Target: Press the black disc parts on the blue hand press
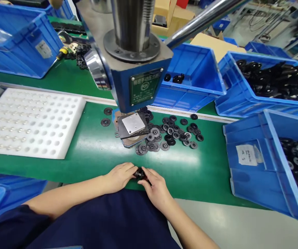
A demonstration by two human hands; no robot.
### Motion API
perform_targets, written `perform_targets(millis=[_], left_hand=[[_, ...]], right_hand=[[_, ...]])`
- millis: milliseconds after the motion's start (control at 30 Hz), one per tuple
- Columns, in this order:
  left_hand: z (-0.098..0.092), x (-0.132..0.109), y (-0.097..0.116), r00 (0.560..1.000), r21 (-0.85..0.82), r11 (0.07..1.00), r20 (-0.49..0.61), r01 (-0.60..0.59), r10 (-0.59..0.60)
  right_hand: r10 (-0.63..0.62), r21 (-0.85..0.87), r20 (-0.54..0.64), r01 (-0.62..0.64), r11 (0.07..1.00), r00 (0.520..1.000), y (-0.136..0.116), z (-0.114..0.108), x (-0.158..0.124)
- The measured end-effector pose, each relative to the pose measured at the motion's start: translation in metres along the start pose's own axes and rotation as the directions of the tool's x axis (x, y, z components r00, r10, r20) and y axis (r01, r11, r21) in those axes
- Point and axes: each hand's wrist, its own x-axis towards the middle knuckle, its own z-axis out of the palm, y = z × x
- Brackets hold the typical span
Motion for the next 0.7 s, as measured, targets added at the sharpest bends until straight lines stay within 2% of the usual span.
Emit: perform_targets(millis=[433,567,700], left_hand=[[0.009,-0.006,-0.005,0.991,-0.104,0.993,-0.118,0.057,-0.070],[0.003,-0.005,-0.006,0.987,-0.251,0.964,-0.103,0.091,-0.120],[-0.015,-0.002,-0.003,0.962,-0.465,0.859,-0.053,0.212,-0.267]], right_hand=[[0.032,0.037,-0.040,-0.031,0.999,0.999,-0.001,0.008,0.010],[0.059,0.056,-0.006,-0.058,0.997,0.998,-0.012,0.003,0.017],[0.026,0.075,-0.040,-0.023,0.997,0.999,-0.019,-0.005,0.023]])
